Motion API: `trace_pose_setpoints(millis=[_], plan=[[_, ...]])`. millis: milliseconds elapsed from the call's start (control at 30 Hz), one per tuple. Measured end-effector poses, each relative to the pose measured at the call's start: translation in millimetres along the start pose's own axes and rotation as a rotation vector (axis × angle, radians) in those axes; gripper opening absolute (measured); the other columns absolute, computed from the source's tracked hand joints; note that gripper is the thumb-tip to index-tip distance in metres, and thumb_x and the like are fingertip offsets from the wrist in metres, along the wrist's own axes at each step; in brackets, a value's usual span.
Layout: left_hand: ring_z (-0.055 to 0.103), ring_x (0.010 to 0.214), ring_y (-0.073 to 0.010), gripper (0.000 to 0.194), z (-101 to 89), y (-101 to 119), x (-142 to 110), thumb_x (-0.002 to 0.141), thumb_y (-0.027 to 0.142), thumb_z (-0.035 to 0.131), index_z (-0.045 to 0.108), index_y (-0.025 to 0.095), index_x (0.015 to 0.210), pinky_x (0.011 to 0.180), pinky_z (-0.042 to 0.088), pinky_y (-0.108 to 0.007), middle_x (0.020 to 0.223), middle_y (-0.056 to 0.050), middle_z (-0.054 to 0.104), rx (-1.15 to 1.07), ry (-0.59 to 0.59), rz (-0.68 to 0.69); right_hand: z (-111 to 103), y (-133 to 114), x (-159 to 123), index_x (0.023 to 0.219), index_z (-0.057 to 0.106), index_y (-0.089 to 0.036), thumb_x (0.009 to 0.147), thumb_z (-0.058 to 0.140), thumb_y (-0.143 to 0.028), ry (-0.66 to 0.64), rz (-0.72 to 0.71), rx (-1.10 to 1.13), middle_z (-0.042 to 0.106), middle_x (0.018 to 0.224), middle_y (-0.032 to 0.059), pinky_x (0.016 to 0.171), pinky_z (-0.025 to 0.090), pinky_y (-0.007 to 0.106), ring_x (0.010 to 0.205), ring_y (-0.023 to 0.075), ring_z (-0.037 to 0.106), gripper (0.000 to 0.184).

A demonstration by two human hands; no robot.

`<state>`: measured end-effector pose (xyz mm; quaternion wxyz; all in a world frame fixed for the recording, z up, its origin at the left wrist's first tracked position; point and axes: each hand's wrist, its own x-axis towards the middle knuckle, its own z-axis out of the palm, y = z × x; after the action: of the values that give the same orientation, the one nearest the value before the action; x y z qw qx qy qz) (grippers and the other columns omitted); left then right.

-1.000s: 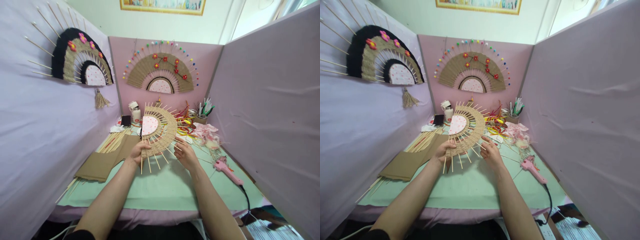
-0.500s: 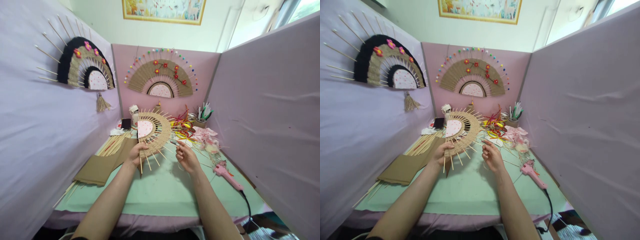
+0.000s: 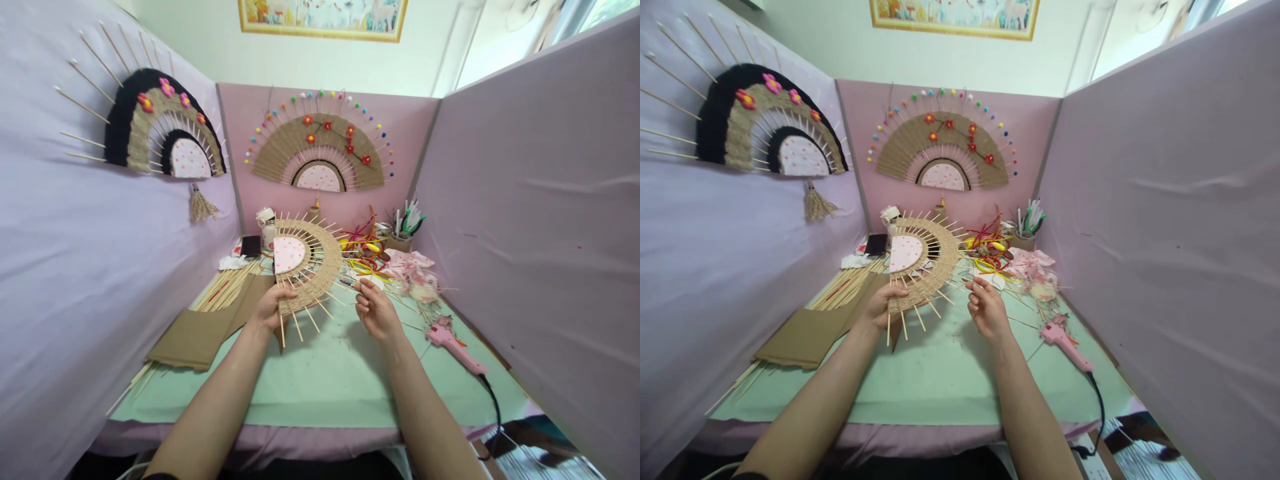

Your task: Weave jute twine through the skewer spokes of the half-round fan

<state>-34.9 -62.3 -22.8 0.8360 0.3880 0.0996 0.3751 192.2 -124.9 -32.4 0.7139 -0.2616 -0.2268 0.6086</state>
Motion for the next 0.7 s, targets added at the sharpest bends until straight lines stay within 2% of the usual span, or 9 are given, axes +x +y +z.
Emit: trace_pose_setpoints(millis=[233,400,700], plan=[[0.051,0.115,-0.0307,0.063,1.8,-3.0,-3.7,0.07,0.002,0.043,0.039,0.007,0.133,0.094,0.041,-0.052,0.126,-0.019,0.053,0.028,-0.093,-0.07,-4.3,1.8,3.9,0.083,0.057,-0.017,0.063,0.071,-0.007,0.0,0.157,0.094,0.063,0.073,-0.0025,0.032,0.033,0.005,0.04,-0.0018,0.037,0.026],[0.05,0.115,-0.0323,0.064,6.0,-4.1,-5.7,0.069,0.001,0.044,0.041,0.009,0.132,0.091,0.044,-0.052,0.129,-0.019,0.05,0.037,-0.138,-0.093,-3.4,2.3,3.5,0.083,0.056,-0.018,0.065,0.071,-0.009,-0.021,0.139,0.074,0.061,0.07,-0.0046,0.034,0.036,0.006,0.042,-0.0004,0.042,0.025],[0.053,0.113,-0.0304,0.07,-0.4,0.2,-4.9,0.068,0.002,0.043,0.036,0.01,0.136,0.094,0.043,-0.05,0.127,-0.018,0.053,0.038,-0.092,-0.062,-3.5,-1.7,2.3,0.085,0.057,-0.019,0.064,0.068,-0.007,0.035,0.084,0.081,0.063,0.073,-0.0044,0.034,0.039,0.008,0.043,0.0005,0.044,0.026]])
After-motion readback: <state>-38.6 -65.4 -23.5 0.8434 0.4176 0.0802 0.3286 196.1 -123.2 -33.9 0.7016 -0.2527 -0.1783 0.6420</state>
